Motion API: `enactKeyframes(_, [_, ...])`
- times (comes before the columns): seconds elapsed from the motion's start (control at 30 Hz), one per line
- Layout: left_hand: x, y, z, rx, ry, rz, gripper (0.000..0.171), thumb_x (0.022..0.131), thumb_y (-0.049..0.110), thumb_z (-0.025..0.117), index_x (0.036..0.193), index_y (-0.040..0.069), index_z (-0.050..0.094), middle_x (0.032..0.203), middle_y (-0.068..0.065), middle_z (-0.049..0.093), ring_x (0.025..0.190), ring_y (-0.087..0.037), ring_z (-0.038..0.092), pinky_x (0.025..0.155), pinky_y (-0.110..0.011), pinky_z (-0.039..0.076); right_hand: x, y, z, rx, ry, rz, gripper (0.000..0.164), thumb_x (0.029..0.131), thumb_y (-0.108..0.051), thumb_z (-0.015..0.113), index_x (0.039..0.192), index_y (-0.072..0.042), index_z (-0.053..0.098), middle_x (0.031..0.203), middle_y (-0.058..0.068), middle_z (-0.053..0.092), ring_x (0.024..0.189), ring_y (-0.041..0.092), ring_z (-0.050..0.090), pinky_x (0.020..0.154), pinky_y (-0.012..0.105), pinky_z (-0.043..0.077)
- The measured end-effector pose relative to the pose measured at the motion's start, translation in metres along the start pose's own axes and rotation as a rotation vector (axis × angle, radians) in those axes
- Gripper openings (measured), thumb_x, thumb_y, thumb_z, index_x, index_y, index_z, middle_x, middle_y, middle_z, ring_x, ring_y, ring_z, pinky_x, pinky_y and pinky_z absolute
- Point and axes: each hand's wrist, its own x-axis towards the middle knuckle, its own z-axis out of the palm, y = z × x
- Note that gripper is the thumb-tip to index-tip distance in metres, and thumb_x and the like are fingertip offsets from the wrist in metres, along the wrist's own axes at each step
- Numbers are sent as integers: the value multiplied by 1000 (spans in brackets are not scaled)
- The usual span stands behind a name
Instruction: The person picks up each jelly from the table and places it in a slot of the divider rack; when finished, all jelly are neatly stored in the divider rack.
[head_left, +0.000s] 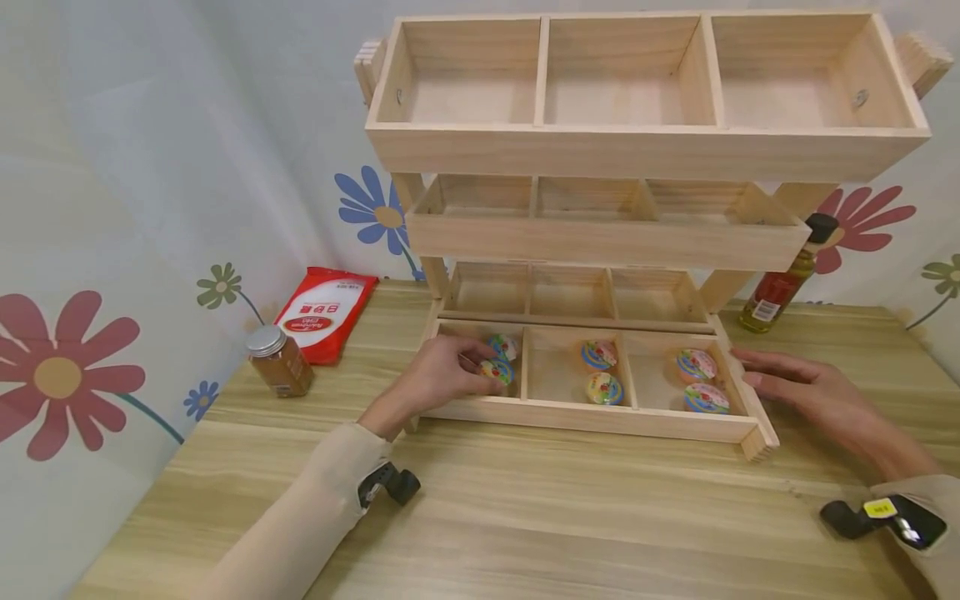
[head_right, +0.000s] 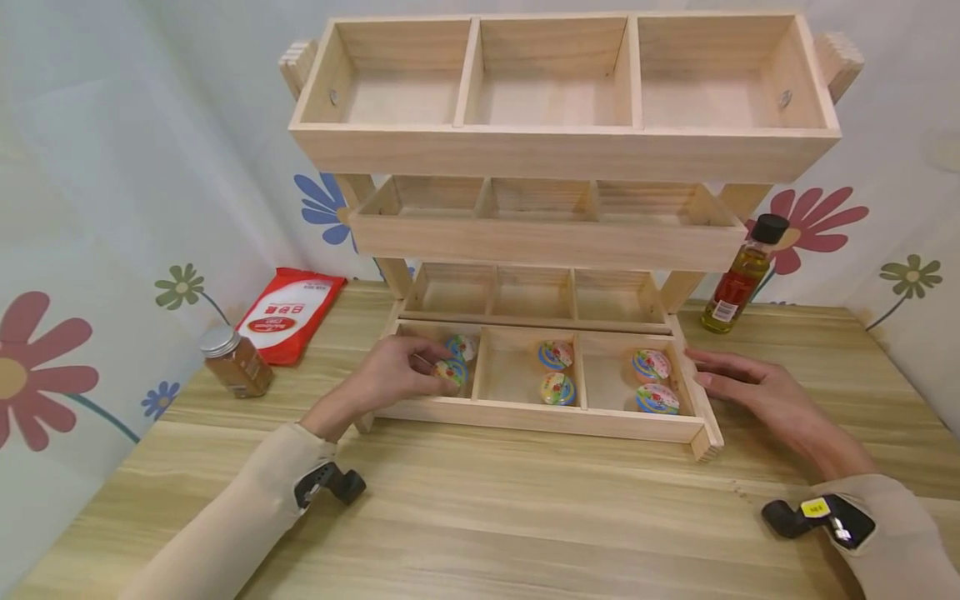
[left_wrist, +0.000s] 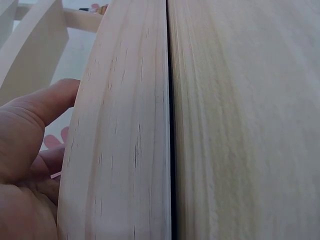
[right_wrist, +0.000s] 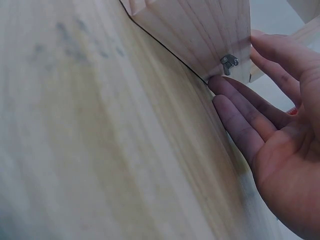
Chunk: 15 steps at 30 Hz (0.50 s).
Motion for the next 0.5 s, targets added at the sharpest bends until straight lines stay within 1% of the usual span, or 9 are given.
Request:
enactKeyframes(0.07, [0, 1, 0, 6, -1, 1, 42, 81, 23, 93, 116, 4, 78, 100, -5, 74, 89, -17, 72, 74, -30, 59, 0, 0, 0, -7, -4, 8, 56, 108, -40, 63, 160, -21, 51, 154, -12, 48, 127, -4, 38, 87, 8, 38])
enactKeyframes(0.1, [0, 0, 1, 10, -3, 2, 42, 81, 23, 94, 115, 4, 78, 100, -5, 74, 89, -16, 72, 74, -30, 59, 0, 0, 0, -6, -3, 6, 56, 108, -40, 63, 160, -21, 51, 154, -11, 48, 127, -4, 38, 87, 8, 38])
enactKeyframes(0.13, [0, 1, 1, 13, -5, 2, 42, 81, 23, 94, 115, 4, 78, 100, -5, 74, 89, -16, 72, 75, -30, 59, 0, 1, 0, -4, 0, 3, 56, 108, -39, 63, 160, -21, 51, 153, -13, 49, 127, -5, 39, 87, 8, 38])
enactKeyframes(0.27, [1, 0, 2, 17, -10, 10, 42, 81, 23, 93, 115, 4, 78, 100, -5, 74, 89, -16, 72, 75, -30, 59, 0, 1, 1, 16, 19, -20, 54, 108, -36, 65, 158, -19, 54, 140, -31, 51, 122, -12, 39, 86, 8, 38])
enactKeyframes(0.33, [1, 0, 2, 14, -13, 15, 41, 81, 23, 93, 115, 4, 77, 100, -5, 74, 89, -17, 72, 75, -31, 59, 0, 1, 1, 31, 25, -34, 53, 108, -34, 66, 157, -18, 55, 135, -36, 51, 121, -15, 39, 87, 7, 38])
enactKeyframes(0.43, [1, 1, 2, 9, -20, 21, 40, 82, 22, 93, 115, 4, 77, 100, -5, 74, 89, -17, 72, 76, -31, 59, 0, 1, 0, 39, 27, -43, 53, 107, -32, 66, 157, -18, 55, 133, -38, 52, 120, -17, 39, 87, 7, 38])
enactKeyframes(0.5, [2, 0, 2, 10, -26, 24, 40, 82, 22, 92, 115, 5, 77, 100, -5, 74, 89, -17, 72, 76, -31, 59, 1, 1, 0, 35, 20, -36, 53, 108, -33, 66, 157, -18, 55, 135, -36, 51, 121, -15, 39, 87, 8, 38])
